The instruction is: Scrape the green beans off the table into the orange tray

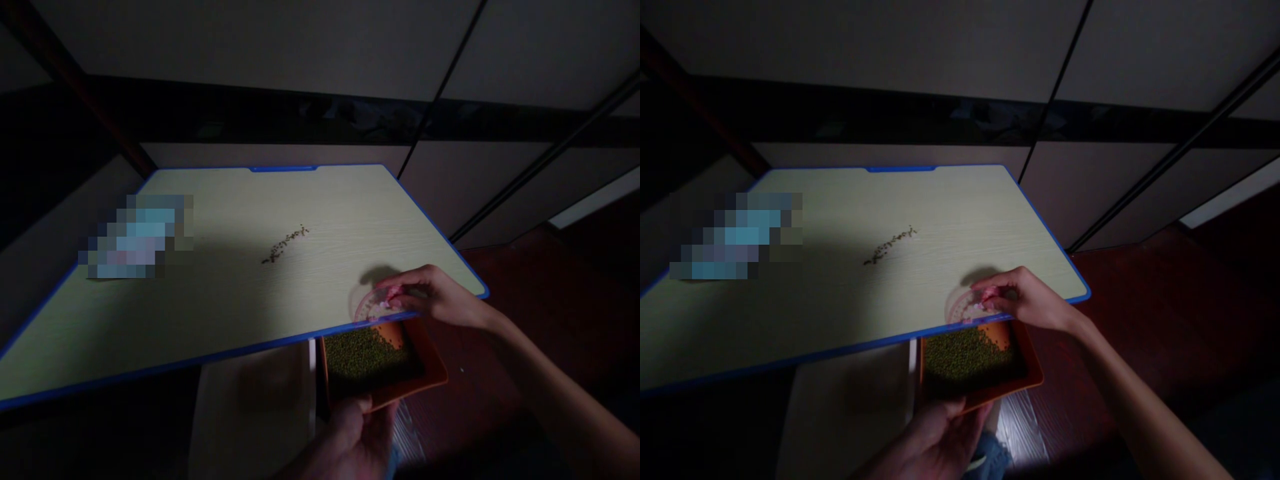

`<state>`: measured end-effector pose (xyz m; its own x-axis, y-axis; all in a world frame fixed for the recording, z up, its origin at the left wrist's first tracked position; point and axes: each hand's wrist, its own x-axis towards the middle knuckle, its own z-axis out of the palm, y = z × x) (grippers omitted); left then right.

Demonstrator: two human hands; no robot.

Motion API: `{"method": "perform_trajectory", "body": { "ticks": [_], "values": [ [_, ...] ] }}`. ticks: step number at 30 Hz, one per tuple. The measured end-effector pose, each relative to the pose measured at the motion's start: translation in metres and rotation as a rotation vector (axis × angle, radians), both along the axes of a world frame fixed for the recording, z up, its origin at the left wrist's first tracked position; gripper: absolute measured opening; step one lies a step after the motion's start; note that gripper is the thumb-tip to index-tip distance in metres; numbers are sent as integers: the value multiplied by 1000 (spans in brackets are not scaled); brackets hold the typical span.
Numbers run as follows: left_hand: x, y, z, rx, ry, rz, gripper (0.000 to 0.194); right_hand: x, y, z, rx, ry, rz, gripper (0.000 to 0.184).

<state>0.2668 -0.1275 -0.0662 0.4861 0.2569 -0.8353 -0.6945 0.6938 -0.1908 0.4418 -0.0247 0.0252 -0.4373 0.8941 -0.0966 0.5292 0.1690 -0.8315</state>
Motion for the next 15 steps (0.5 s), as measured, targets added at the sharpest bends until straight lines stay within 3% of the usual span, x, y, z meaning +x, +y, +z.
{"method": "perform_trajectory", "body": {
  "ticks": [5,9,11,15],
  "values": [
    [-1,-6,-12,24,-73,50,34,5,-6,-2,46,-23,-42,21],
    [-2,-15,-35,52,-101,65,34,11,-9,-3,62,1,-152,20],
    [-2,-19,-48,4,-93,-11,32,13,-10,-3,50,17,-195,26],
    [-2,-25,-63,81,-114,66,26,15,-13,-4,74,3,-227,26]
  ]
}}
